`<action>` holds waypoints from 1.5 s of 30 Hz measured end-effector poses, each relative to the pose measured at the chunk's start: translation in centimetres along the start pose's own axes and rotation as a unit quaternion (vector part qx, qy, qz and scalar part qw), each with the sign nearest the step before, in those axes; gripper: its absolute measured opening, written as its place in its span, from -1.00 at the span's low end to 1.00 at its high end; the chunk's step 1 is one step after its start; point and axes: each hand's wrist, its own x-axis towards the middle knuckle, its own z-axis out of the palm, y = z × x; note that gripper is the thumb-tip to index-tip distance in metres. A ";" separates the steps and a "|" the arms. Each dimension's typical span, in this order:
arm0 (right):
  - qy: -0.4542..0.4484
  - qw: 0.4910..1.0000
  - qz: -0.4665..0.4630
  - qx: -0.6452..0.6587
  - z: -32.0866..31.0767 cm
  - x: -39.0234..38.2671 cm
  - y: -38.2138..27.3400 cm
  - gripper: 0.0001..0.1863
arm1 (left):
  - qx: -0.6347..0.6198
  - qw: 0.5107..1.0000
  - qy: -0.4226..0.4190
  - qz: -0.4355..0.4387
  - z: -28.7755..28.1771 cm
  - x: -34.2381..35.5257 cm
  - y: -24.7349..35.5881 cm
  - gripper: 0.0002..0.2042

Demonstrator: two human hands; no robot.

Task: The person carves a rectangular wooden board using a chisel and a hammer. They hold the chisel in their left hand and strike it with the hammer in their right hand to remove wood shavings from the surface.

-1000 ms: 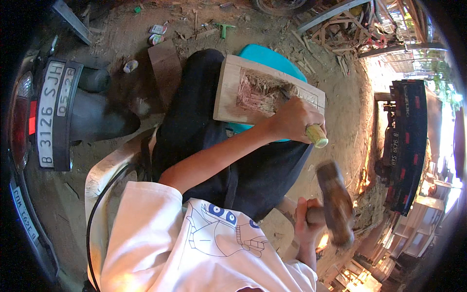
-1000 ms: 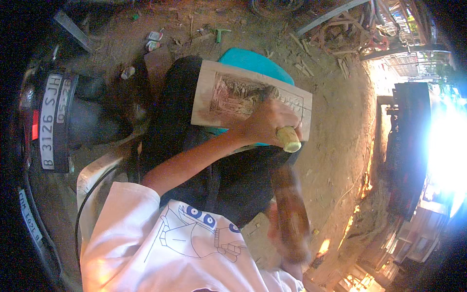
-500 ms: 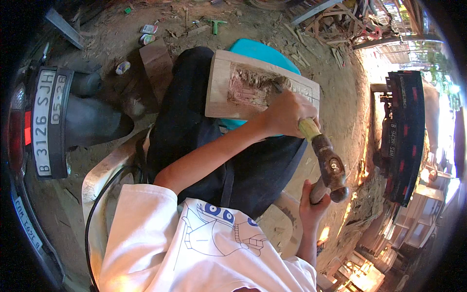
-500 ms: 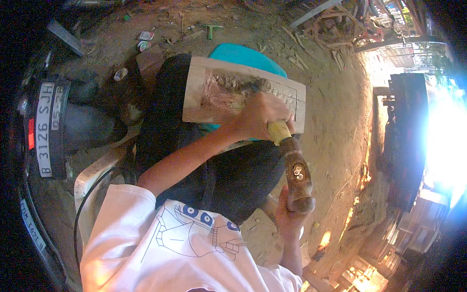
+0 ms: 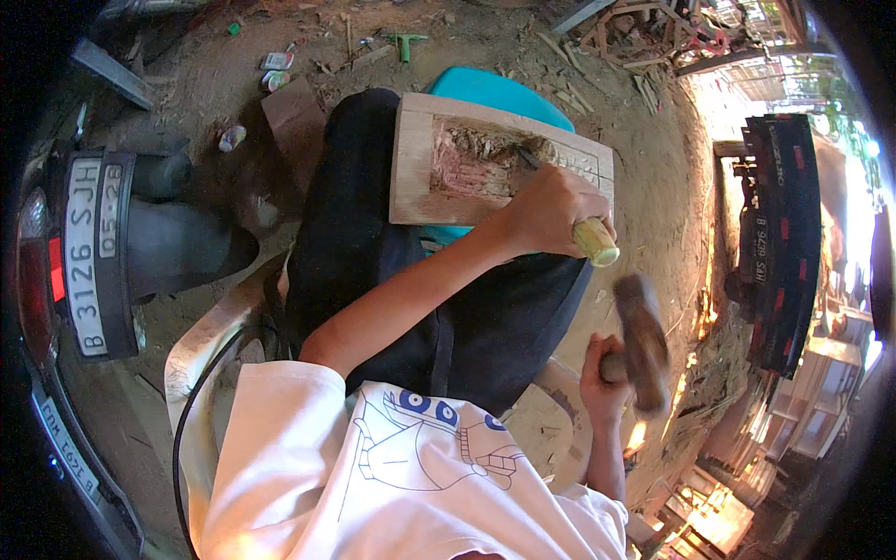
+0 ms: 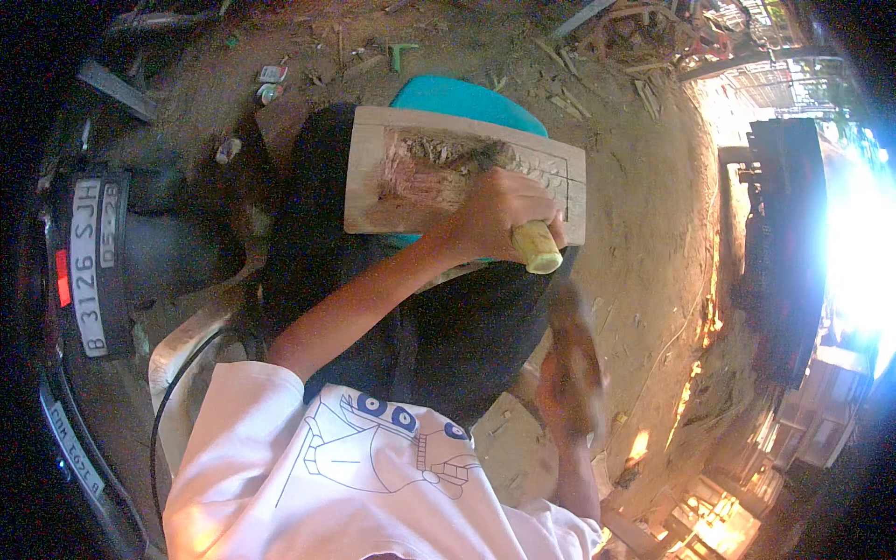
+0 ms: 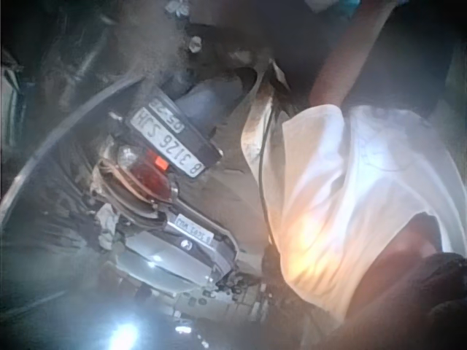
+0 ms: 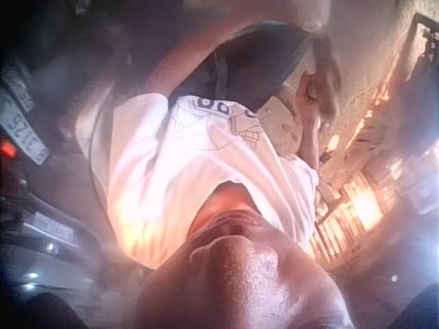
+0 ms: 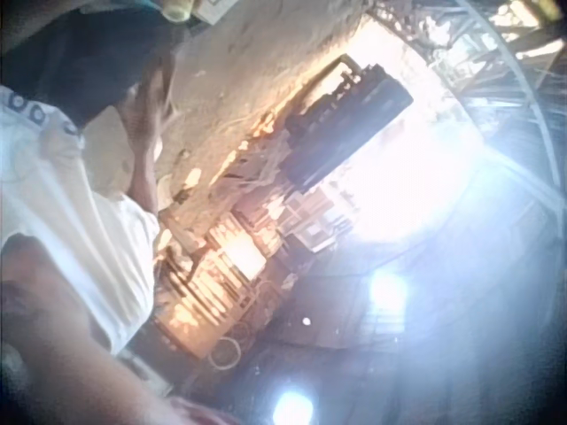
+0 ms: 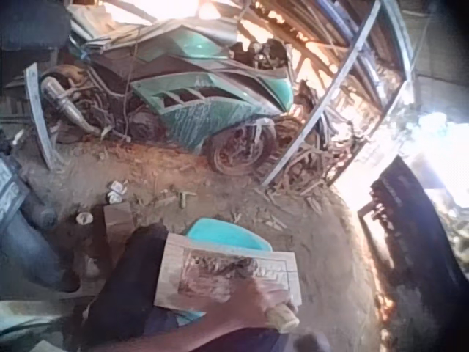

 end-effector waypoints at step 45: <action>-0.071 0.981 0.117 0.135 -0.3 -0.9 -2.0 -0.83 | 0.035 0.997 -0.028 0.060 -0.3 0.2 0.0 -0.81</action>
